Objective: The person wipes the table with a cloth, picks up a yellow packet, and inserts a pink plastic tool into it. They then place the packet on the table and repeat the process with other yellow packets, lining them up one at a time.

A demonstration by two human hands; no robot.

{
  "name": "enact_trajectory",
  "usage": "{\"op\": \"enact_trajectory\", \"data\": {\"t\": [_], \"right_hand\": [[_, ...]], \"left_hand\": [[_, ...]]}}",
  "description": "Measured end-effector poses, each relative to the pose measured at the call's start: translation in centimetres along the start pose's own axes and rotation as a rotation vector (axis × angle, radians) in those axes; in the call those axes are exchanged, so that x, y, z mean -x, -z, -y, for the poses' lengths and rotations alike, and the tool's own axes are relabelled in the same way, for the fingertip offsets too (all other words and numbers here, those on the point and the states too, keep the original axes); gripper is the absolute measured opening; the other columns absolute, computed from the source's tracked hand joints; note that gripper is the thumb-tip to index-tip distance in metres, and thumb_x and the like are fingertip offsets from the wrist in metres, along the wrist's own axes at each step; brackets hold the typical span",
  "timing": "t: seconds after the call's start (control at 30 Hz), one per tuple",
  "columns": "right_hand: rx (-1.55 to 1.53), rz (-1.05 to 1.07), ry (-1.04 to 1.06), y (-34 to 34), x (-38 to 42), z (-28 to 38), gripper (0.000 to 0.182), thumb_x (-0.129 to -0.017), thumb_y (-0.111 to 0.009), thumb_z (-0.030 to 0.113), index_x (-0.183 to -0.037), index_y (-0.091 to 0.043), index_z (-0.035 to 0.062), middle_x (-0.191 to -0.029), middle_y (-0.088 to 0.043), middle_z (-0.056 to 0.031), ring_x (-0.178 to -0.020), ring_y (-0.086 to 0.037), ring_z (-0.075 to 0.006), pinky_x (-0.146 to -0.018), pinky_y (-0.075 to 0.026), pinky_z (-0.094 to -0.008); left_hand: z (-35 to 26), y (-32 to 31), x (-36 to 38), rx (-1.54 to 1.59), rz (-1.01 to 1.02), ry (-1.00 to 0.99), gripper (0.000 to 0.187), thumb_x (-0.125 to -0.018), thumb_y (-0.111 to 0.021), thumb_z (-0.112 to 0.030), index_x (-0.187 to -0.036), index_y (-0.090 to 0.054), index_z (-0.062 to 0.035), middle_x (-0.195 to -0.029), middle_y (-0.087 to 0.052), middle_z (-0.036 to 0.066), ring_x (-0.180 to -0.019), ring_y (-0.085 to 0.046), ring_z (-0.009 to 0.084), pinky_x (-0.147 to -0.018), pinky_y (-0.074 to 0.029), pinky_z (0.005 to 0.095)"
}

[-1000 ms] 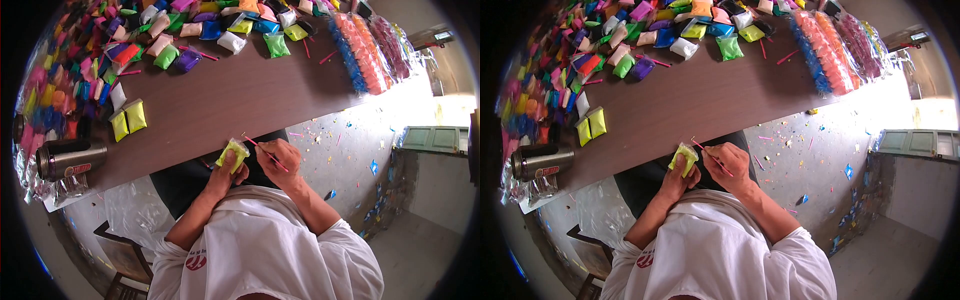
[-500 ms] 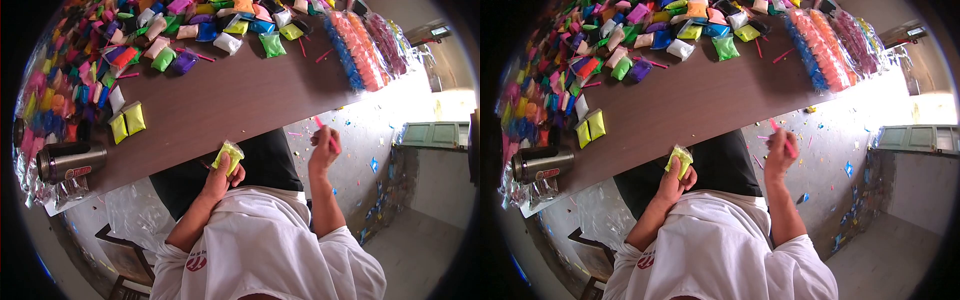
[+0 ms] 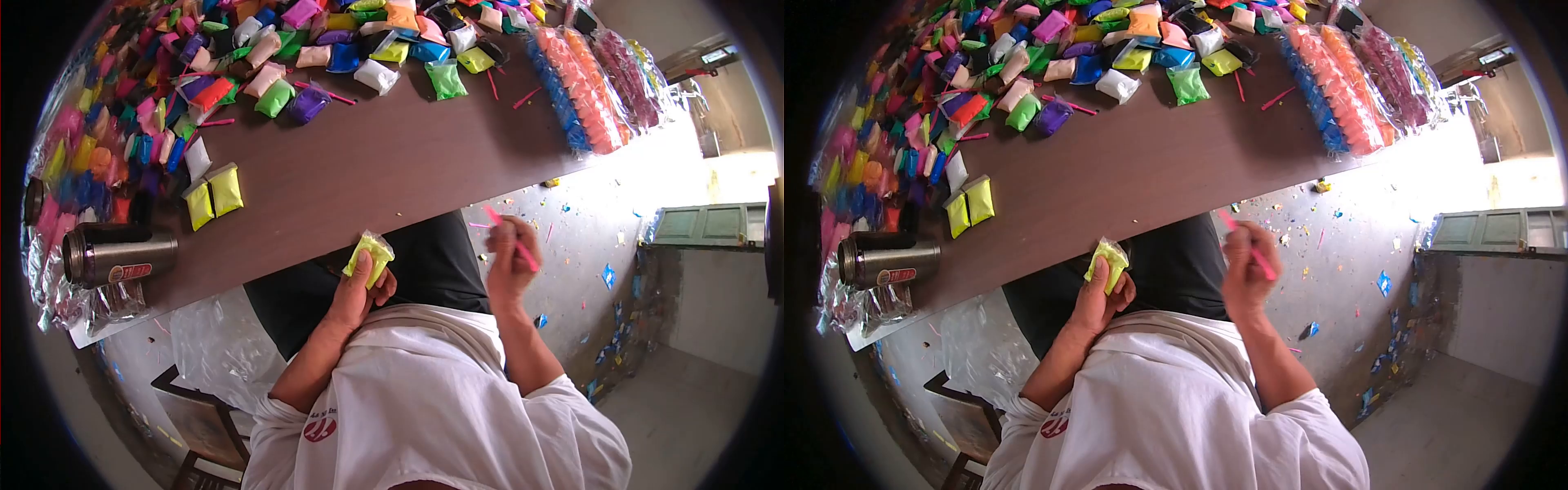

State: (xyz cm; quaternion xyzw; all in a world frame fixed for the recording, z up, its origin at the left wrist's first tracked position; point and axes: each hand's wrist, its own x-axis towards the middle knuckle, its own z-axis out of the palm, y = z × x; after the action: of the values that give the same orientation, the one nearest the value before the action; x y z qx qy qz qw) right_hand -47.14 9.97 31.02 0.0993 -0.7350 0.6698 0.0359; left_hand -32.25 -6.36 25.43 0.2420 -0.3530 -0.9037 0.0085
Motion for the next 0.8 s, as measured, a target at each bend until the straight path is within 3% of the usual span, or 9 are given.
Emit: {"op": "enact_trajectory", "data": {"t": [0.1,0.17,0.27,0.37,0.43,0.5,0.57,0.63,0.8], "right_hand": [[0.150,0.216,0.233,-2.8,1.6,-1.2,0.008,-0.089,-0.062,-0.001,-0.096,-0.062,0.0017,-0.075,-0.061,-0.0059,-0.063,-0.056,-0.0112,-0.055,-0.045,-0.0258],[0.176,0.309,0.423,-4.7,2.1,-1.0,0.018,-0.081,-0.064,-0.007,-0.097,-0.062,0.0016,-0.077,-0.061,-0.0124,-0.060,-0.059,-0.0236,-0.055,-0.047,-0.0296],[0.159,0.403,0.588,-6.4,2.4,-1.5,0.032,-0.077,-0.065,-0.009,-0.107,-0.063,0.0021,-0.076,-0.061,-0.0106,-0.061,-0.060,-0.0248,-0.055,-0.047,-0.0310],[0.340,0.454,0.561,-5.4,1.9,-1.8,0.040,-0.077,-0.064,-0.010,-0.114,-0.063,0.0032,-0.073,-0.060,-0.0089,-0.059,-0.058,-0.0225,-0.055,-0.047,-0.0295],[0.513,0.282,0.437,-3.1,1.1,-3.1,0.040,-0.080,-0.059,-0.011,-0.117,-0.064,0.0039,-0.068,-0.057,-0.0057,-0.057,-0.056,-0.0163,-0.054,-0.045,-0.0260],[0.357,-0.030,0.467,-0.5,-1.5,-6.0,0.033,-0.086,-0.054,-0.008,-0.116,-0.063,0.0023,-0.072,-0.058,-0.0018,-0.065,-0.055,-0.0091,-0.055,-0.044,-0.0229],[0.265,-0.184,0.265,3.1,-3.9,-7.4,0.024,-0.095,-0.051,0.001,-0.117,-0.061,0.0005,-0.074,-0.056,-0.0001,-0.068,-0.054,-0.0079,-0.059,-0.044,-0.0223],[0.279,-0.253,0.315,4.7,-4.9,-6.2,0.021,-0.098,-0.052,0.007,-0.115,-0.063,0.0000,-0.077,-0.060,-0.0013,-0.070,-0.055,-0.0083,-0.062,-0.045,-0.0216],[0.211,0.161,0.489,-0.7,-1.3,-3.4,0.021,-0.088,-0.060,0.000,-0.109,-0.065,-0.0004,-0.082,-0.066,-0.0099,-0.067,-0.060,-0.0161,-0.061,-0.049,-0.0276]], "left_hand": [[0.0,0.1,0.1,0.009,0.033,-0.008,0.057,-0.093,-0.042,-0.065,-0.077,-0.048,-0.0103,-0.067,-0.056,0.007,-0.058,-0.049,0.0118,-0.052,-0.036,0.0231],[-0.1,0.4,0.4,0.008,0.039,-0.019,0.057,-0.093,-0.042,-0.064,-0.077,-0.048,-0.0101,-0.067,-0.056,0.007,-0.059,-0.050,0.0119,-0.051,-0.036,0.0231],[-0.1,0.7,0.9,0.014,-0.013,-0.025,0.056,-0.093,-0.043,-0.064,-0.077,-0.048,-0.0100,-0.066,-0.054,0.006,-0.058,-0.050,0.0121,-0.050,-0.036,0.0231],[0.3,0.7,1.2,0.030,-0.037,-0.042,0.056,-0.093,-0.043,-0.064,-0.077,-0.048,-0.0099,-0.064,-0.052,0.005,-0.057,-0.049,0.0120,-0.049,-0.035,0.0229],[0.2,0.8,1.3,0.026,-0.005,-0.065,0.056,-0.092,-0.043,-0.064,-0.076,-0.047,-0.0100,-0.063,-0.051,0.005,-0.056,-0.048,0.0118,-0.049,-0.035,0.0226],[0.2,0.8,1.2,0.019,-0.002,-0.068,0.057,-0.093,-0.043,-0.064,-0.075,-0.047,-0.0102,-0.063,-0.051,0.006,-0.055,-0.047,0.0116,-0.049,-0.035,0.0225],[0.1,0.8,1.3,0.000,0.001,-0.063,0.057,-0.093,-0.042,-0.064,-0.075,-0.047,-0.0104,-0.064,-0.052,0.006,-0.055,-0.046,0.0114,-0.049,-0.035,0.0225],[-0.1,0.6,1.2,-0.030,0.003,-0.057,0.058,-0.093,-0.042,-0.065,-0.074,-0.046,-0.0105,-0.064,-0.053,0.006,-0.055,-0.046,0.0112,-0.050,-0.036,0.0226],[0.2,-0.3,0.6,-0.053,-0.029,-0.040,0.058,-0.092,-0.042,-0.066,-0.077,-0.047,-0.0100,-0.065,-0.054,0.006,-0.055,-0.047,0.0112,-0.050,-0.036,0.0228]]}}
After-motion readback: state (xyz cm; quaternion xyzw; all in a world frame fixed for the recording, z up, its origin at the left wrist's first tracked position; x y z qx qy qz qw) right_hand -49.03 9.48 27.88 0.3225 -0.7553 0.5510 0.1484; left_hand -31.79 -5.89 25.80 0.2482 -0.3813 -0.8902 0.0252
